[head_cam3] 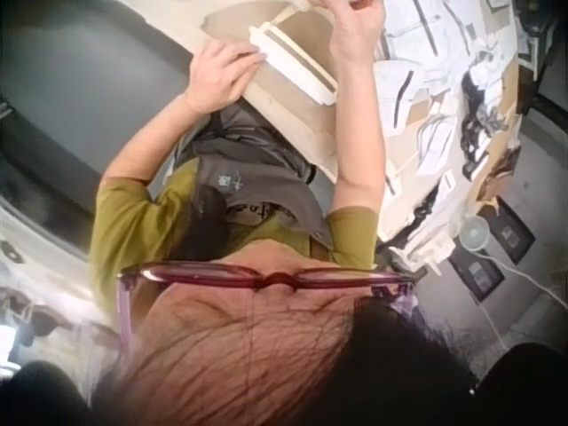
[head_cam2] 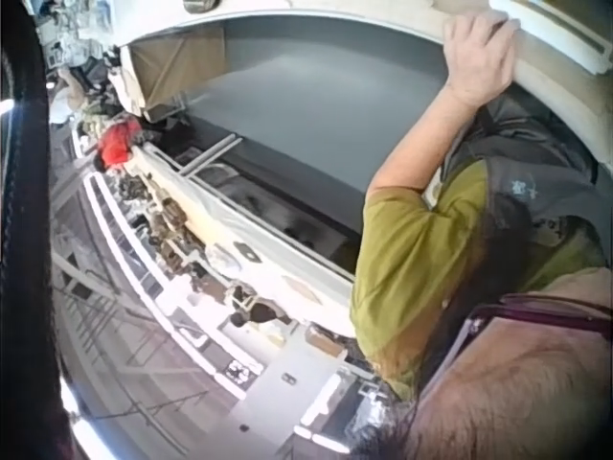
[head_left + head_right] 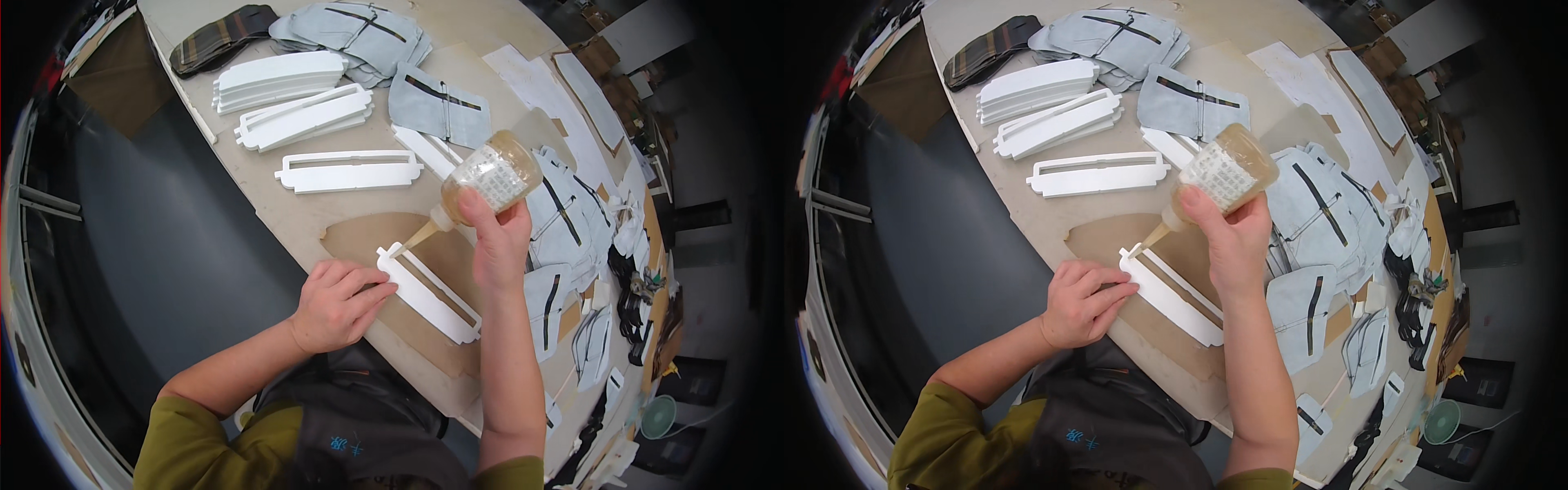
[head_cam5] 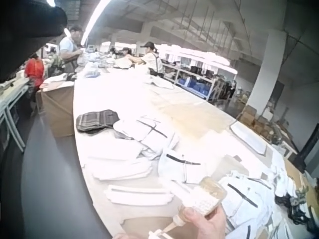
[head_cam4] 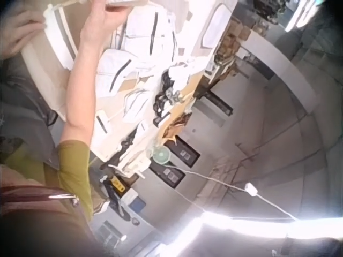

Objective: Applying glue to plastic frames and attaching them to leather pouch components.

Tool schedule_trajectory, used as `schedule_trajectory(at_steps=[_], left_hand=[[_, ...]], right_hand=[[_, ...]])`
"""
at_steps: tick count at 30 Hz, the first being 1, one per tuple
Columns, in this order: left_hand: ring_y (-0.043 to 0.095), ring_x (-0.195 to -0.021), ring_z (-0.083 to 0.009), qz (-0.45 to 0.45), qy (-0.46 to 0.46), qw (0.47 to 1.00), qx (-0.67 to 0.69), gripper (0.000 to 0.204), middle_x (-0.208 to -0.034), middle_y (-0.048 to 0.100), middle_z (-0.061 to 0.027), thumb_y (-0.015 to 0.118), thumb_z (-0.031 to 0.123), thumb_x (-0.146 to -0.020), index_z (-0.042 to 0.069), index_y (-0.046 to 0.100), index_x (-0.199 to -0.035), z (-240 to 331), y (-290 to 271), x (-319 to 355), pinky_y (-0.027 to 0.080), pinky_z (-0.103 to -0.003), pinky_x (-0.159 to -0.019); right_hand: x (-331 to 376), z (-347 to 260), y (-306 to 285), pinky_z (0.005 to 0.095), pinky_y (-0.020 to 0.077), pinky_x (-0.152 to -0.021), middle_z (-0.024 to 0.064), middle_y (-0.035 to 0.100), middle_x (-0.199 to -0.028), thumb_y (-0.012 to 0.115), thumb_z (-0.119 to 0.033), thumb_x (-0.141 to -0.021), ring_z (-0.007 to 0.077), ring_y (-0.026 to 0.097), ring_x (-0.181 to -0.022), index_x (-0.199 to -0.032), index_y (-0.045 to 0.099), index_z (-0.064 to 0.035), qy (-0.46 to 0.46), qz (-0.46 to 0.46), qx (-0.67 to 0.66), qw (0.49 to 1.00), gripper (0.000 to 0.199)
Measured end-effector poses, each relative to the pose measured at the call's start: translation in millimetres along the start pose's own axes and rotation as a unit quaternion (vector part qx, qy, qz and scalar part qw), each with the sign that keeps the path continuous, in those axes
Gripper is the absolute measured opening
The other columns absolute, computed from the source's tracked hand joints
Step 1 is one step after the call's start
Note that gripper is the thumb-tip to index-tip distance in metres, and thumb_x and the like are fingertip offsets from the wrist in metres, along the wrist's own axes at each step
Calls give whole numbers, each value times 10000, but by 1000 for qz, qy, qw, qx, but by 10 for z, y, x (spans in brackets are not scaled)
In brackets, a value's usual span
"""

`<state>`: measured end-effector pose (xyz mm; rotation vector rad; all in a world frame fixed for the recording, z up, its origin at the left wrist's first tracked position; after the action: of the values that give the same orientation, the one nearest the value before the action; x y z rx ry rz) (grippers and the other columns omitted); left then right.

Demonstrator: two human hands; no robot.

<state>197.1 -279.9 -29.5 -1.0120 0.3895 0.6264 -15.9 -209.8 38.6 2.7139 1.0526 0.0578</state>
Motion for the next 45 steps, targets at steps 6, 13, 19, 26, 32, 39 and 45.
schedule_trajectory(at_steps=[6, 13, 19, 26, 32, 39, 45], left_hand=[[613, -981, -183, 4, -4, 1000, 8, 330, -1117, 671, 34, 742, 121, -764, 158, 746, -1092, -18, 21, 13, 446, -335, -845], [620, -914, -179, 17, -21, 1000, 9, 284, -1066, 701, 47, 756, 104, -752, 173, 769, -1027, 5, 12, -12, 439, -330, -817], [623, -911, -183, 12, -22, 1000, 12, 283, -1055, 700, 42, 758, 106, -749, 166, 768, -1025, 24, 15, -27, 439, -332, -818], [611, -969, -179, 0, -16, 1000, 5, 309, -1097, 668, 39, 751, 128, -762, 160, 742, -1069, 16, 13, -8, 441, -332, -835], [614, -959, -176, -1, -18, 1000, 6, 322, -1078, 674, 46, 751, 125, -753, 167, 744, -1073, 24, 14, -15, 447, -334, -826], [625, -901, -203, 6, -29, 1000, 7, 320, -1029, 702, 22, 742, 67, -738, 163, 759, -1042, 43, 10, -55, 434, -344, -805], [619, -893, -223, -3, -27, 1000, 2, 291, -1059, 691, 0, 742, 51, -745, 155, 748, -1017, 46, -7, -55, 436, -354, -807]], right_hand=[[-98, 80, 161, 327, 528, -948, 115, 644, -1203, 861, -145, -826, 182, 653, -1071, -1313, 499, 12, 4, -30, 34, 999, 626], [-129, -21, 128, 321, 539, -927, 124, 671, -1159, 847, -121, -826, 173, 669, -1040, -1273, 529, 32, 15, -55, 98, 994, 569], [-141, 81, 188, 312, 552, -898, 128, 675, -1153, 838, -94, -819, 175, 678, -1017, -1259, 538, 34, 1, -52, 60, 997, 547], [-156, 73, 179, 320, 558, -889, 138, 683, -1136, 841, -95, -812, 180, 685, -1007, -1248, 550, 45, -2, -59, 67, 996, 542], [-108, -3, 10, 316, 559, -884, 138, 694, -1114, 841, -88, -791, 180, 693, -979, -1234, 565, 56, 25, -61, 105, 992, 541], [-35, -35, -164, 313, 557, -871, 126, 703, -1099, 837, -79, -780, 168, 692, -966, -1217, 585, 52, 48, -56, 114, 991, 521], [15, -28, -342, 304, 555, -861, 108, 709, -1093, 841, -74, -767, 160, 694, -957, -1219, 606, 39, 53, -65, 117, 990, 521]])
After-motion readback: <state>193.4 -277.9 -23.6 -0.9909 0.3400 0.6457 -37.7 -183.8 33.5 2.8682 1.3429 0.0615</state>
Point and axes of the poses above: each hand's wrist, its own x-axis away from the middle knuckle, its own y-axis out of the palm, z = x × y, the point moved 2 cm from there along -x, towards the middle knuckle
